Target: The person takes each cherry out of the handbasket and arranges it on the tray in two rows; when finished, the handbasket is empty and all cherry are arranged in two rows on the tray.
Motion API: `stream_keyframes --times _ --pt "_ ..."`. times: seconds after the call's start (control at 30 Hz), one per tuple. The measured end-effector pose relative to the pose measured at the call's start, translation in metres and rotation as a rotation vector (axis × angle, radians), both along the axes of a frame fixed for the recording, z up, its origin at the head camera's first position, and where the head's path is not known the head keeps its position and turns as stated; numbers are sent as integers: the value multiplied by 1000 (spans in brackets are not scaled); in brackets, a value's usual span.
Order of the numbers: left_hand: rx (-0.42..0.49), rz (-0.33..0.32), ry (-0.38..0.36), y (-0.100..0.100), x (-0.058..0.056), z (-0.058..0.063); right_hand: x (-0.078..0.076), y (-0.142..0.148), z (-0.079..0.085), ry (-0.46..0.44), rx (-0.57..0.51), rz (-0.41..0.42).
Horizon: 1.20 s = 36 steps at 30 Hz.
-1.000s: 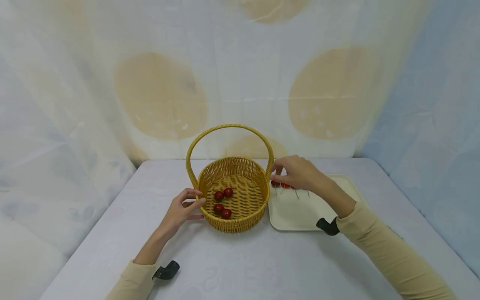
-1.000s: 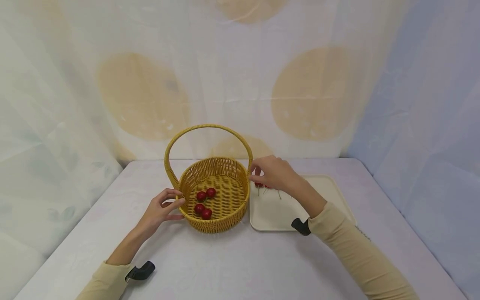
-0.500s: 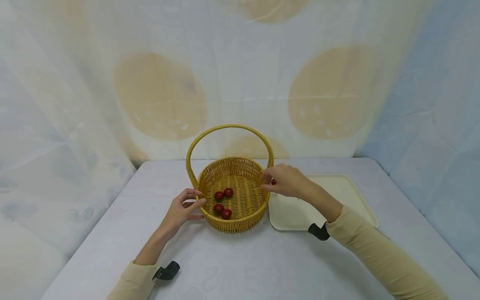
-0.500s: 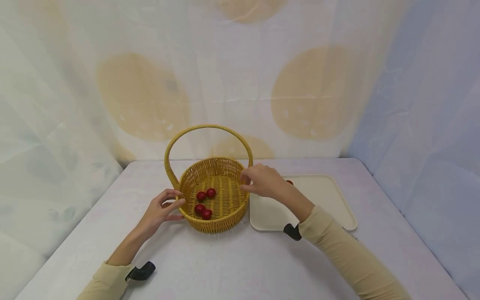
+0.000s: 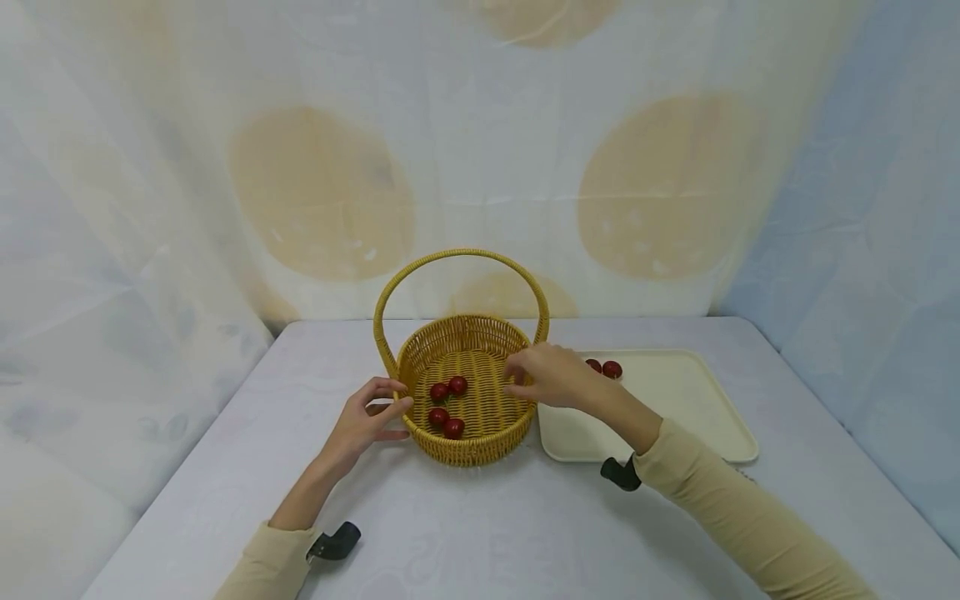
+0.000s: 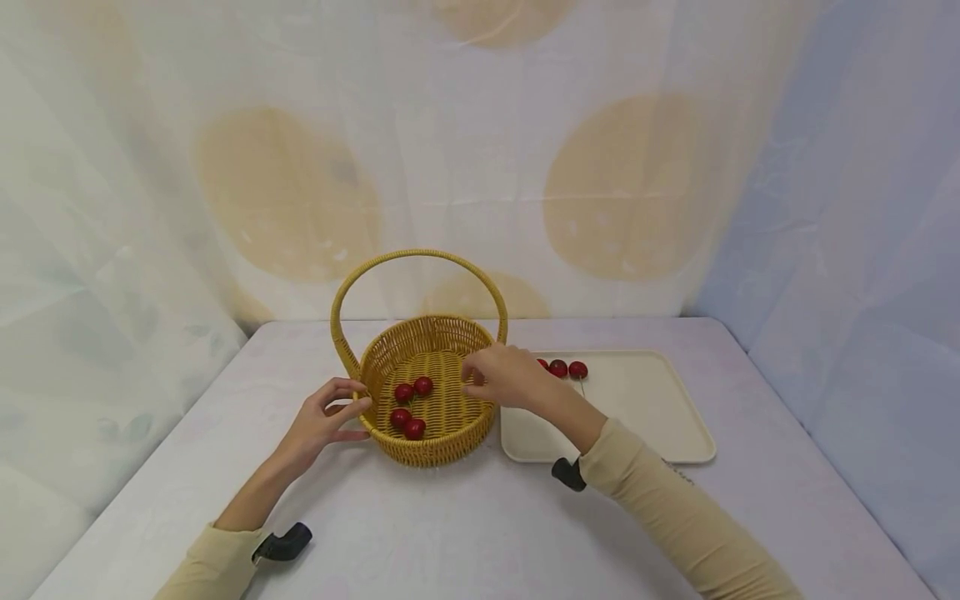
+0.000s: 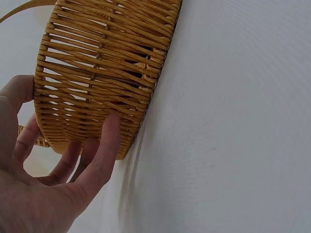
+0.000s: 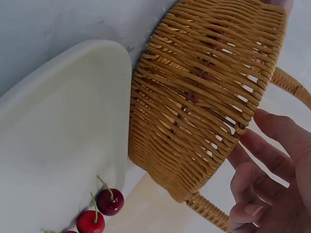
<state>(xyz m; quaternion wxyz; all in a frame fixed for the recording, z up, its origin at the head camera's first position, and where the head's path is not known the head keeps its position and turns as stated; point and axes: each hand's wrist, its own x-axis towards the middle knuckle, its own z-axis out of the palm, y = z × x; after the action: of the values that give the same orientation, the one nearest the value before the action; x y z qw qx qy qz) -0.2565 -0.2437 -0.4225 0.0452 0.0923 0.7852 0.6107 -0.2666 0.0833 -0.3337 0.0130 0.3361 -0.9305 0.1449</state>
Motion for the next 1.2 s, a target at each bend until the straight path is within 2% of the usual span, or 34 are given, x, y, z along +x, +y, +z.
stream_keyframes --times 0.53,0.9,1.2 --pt "8 7 0 0 0 0 1 -11 -14 37 31 36" --pt "10 -7 2 1 0 0 -6 -25 -23 -32 35 25" --pt "7 -9 0 0 -2 -1 -14 -33 -28 -87 13 51"
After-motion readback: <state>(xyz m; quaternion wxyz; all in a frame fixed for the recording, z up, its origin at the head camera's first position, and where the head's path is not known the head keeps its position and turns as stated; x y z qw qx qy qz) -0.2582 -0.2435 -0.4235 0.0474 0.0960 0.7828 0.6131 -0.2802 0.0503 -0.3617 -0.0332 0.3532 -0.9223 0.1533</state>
